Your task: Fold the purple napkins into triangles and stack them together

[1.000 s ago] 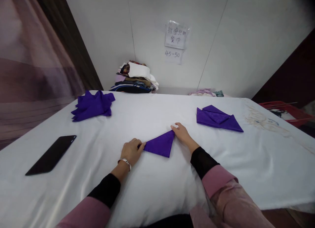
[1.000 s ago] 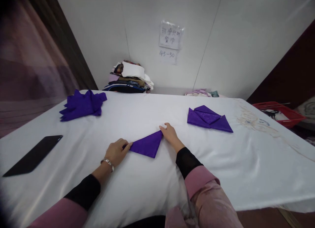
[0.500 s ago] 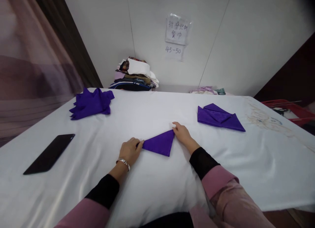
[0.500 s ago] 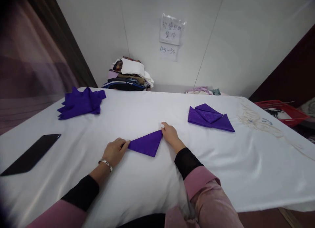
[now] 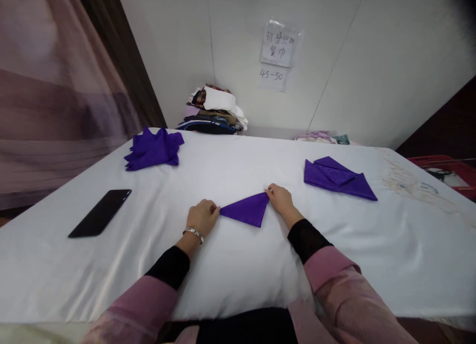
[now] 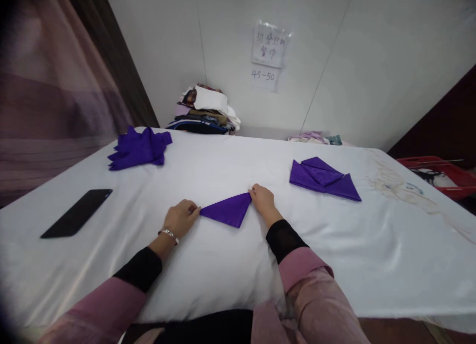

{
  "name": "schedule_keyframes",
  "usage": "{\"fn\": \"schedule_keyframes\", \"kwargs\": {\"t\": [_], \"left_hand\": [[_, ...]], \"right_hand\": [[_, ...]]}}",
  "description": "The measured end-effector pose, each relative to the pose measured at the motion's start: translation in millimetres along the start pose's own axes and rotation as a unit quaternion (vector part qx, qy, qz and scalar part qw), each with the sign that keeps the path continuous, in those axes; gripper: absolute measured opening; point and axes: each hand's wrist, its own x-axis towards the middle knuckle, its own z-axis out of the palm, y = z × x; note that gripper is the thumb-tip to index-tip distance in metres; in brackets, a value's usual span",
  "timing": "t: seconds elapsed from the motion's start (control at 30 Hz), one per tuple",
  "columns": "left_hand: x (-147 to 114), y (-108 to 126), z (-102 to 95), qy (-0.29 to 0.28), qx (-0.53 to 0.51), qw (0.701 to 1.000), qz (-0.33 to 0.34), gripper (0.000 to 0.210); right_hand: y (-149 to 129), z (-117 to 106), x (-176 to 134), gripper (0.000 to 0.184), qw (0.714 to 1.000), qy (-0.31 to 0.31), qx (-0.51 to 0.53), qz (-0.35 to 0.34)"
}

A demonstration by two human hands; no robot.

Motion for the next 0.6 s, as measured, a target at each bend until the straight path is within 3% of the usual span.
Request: {"fn": "schedule_keyframes", "kwargs": {"t": [0.17,0.23,0.3,0.43,0.6], "left_hand": [[5,-6,-6.8,0.038,-0.047,0.997,-0.054,0.019],[6,5,-9.6,0.067,-0.058,0.996,-0.024,0.024],[5,26,-7.4,0.081,-0.060,0.993,0.055,0.027],[-1,73,16.3,0.003,-0.021,0.976,0.217,0.048],[-8,84,46.7,-0.102,0.032,0.970,0.217,0.070]], "right_hand": [[0,-1,-1,0.024,1.000,0.005,-0.002,-0.015],[1,-1,-2,0.024,1.000,0.004,-0.002,-0.016],[2,-1,-2,0.025,1.000,0.007,-0.001,-0.017],[5,1,-2,0.027,1.000,0.010,0.003,-0.025],[6,3,-1,0.028,1.000,0.009,0.001,-0.015]]}}
